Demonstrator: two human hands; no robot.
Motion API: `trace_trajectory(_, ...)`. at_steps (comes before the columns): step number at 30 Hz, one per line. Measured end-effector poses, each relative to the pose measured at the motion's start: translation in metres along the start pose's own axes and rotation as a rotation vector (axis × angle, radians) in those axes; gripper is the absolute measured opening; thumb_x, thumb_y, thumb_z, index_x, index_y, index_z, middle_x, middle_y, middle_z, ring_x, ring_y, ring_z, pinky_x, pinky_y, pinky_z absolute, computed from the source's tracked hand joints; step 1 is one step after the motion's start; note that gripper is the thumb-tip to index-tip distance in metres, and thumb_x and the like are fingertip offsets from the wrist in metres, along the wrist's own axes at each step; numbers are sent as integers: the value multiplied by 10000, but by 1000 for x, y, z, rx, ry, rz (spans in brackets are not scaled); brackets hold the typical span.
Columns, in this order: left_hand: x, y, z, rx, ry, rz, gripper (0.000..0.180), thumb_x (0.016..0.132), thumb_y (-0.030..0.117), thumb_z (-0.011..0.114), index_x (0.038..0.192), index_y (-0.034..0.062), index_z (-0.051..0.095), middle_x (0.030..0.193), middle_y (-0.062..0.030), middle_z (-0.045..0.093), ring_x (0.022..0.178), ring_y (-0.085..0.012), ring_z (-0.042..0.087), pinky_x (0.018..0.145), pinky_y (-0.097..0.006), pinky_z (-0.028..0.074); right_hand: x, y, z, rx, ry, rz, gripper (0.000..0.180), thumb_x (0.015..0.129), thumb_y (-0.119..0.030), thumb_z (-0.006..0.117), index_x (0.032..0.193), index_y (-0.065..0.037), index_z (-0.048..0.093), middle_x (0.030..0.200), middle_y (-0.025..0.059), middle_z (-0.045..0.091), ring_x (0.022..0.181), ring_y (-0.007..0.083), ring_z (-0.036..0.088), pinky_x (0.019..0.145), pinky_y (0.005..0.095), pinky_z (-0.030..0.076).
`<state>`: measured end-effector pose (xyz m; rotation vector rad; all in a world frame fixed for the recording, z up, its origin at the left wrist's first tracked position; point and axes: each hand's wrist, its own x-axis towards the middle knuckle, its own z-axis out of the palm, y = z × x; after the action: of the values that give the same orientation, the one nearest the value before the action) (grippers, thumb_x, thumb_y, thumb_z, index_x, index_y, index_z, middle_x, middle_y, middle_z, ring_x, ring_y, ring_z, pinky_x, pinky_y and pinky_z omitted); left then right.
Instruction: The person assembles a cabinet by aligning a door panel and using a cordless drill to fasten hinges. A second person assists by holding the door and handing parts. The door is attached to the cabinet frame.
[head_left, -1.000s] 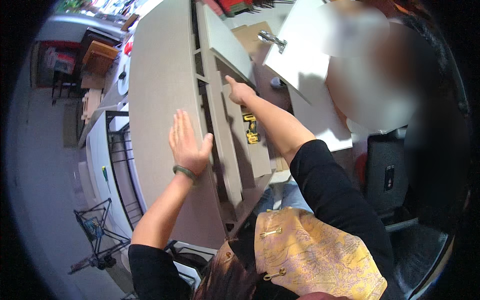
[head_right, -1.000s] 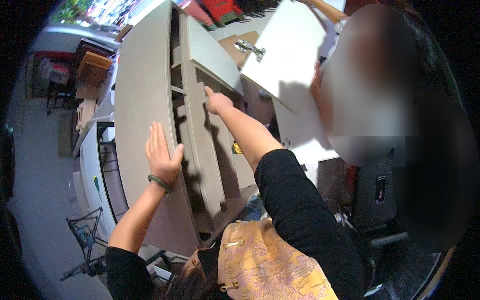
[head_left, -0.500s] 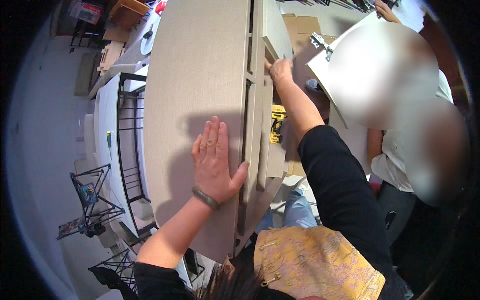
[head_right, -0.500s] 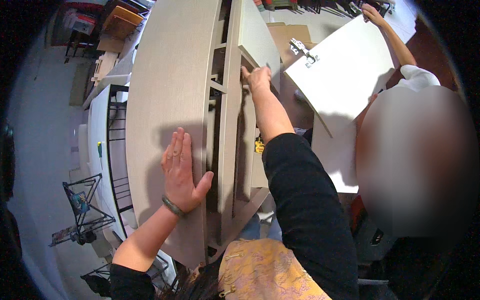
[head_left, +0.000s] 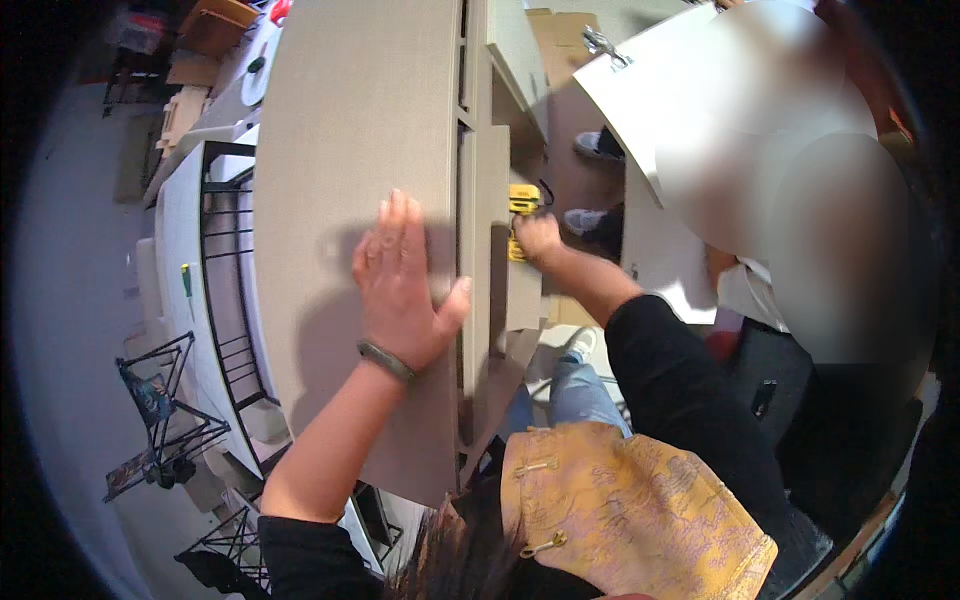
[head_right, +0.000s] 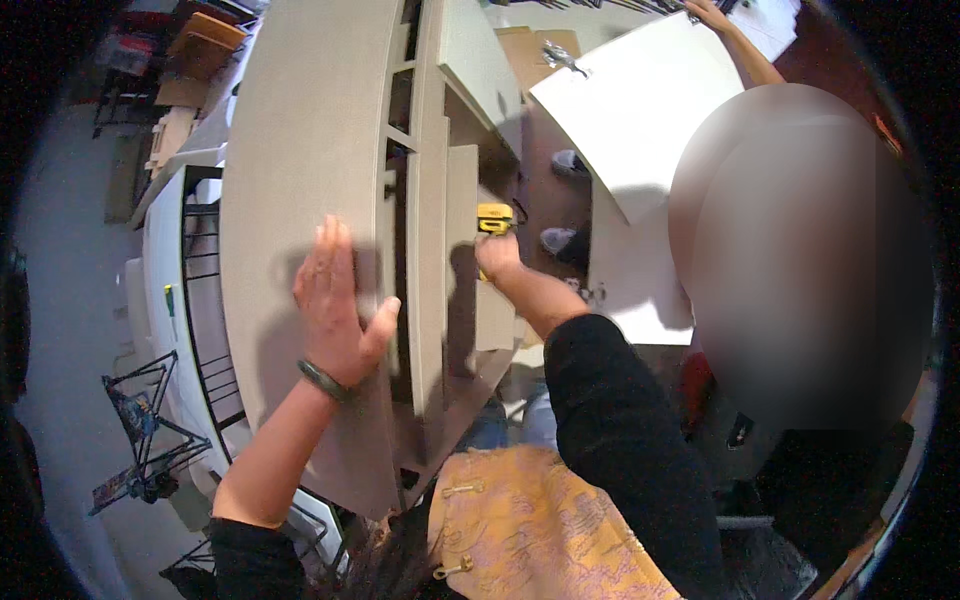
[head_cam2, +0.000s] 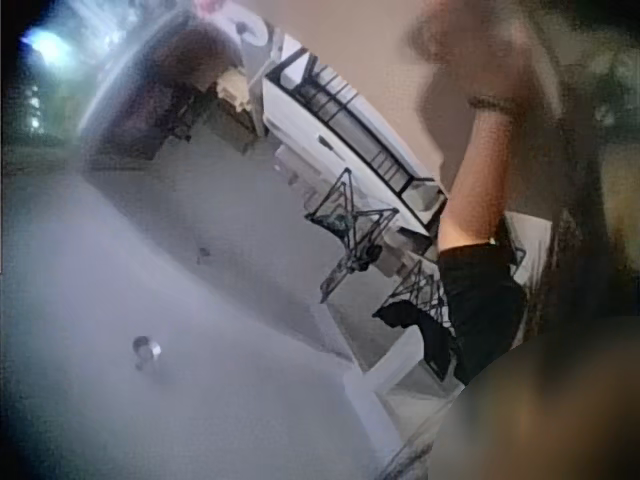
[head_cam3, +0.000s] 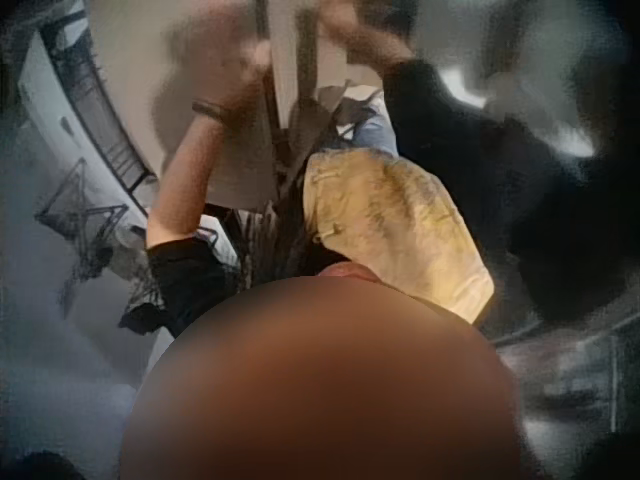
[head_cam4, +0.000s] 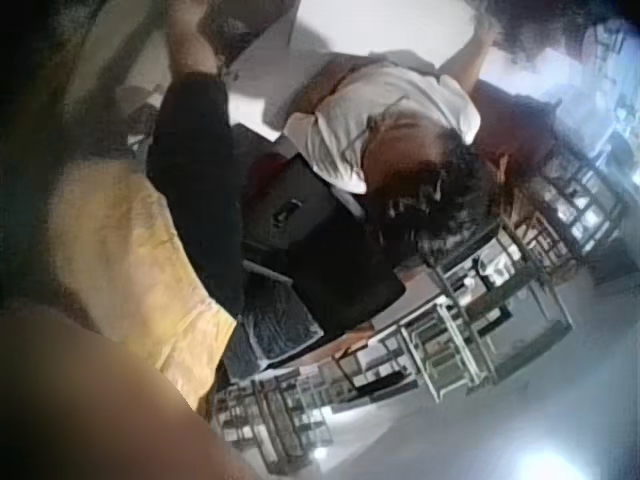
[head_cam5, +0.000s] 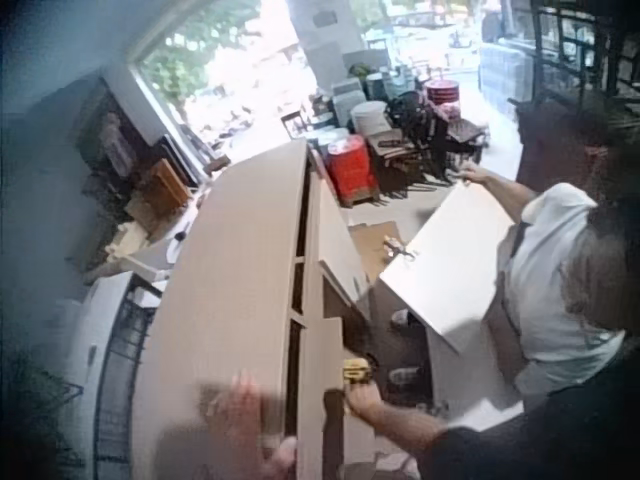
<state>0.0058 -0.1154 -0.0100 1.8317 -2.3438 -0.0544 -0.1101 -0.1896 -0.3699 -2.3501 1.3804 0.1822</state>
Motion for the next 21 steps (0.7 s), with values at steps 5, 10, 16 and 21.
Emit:
trace_trajectory(5,-3,-4,13,79,78,95,883,767,359,633,1473,-26,268,1532,-235,270,1425,-346,260,1142,-489,176,-164,-21,73,352,-392,291,251,847,-133,541,1078,-83,624,1066,160,685,1013,316,666,853,457,509)
trace_trajectory(10,-4,-6,22,87,107,44,850,777,336,637,1476,-5,294,1525,-220,294,1424,-331,271,1150,-499,158,-237,6,81,419,-381,528,426,872,-113,513,1297,-84,501,1232,196,578,1136,355,585,916,449,507)
trace_trajectory(16,-2,-9,18,52,94,41,849,774,295,660,1481,12,286,1538,-194,283,1432,-323,253,1151,-490,152,-209,47,56,186,-25,431,648,828,-100,565,1438,-105,345,1537,103,253,1224,303,490,930,457,497)
trace_trajectory(21,-2,-8,21,85,75,35,842,765,263,665,1475,5,292,1537,-196,285,1433,-317,259,1154,-497,147,-190,42,55,222,-71,502,434,824,-81,569,1252,-51,503,1548,112,237,1175,287,518,877,435,523)
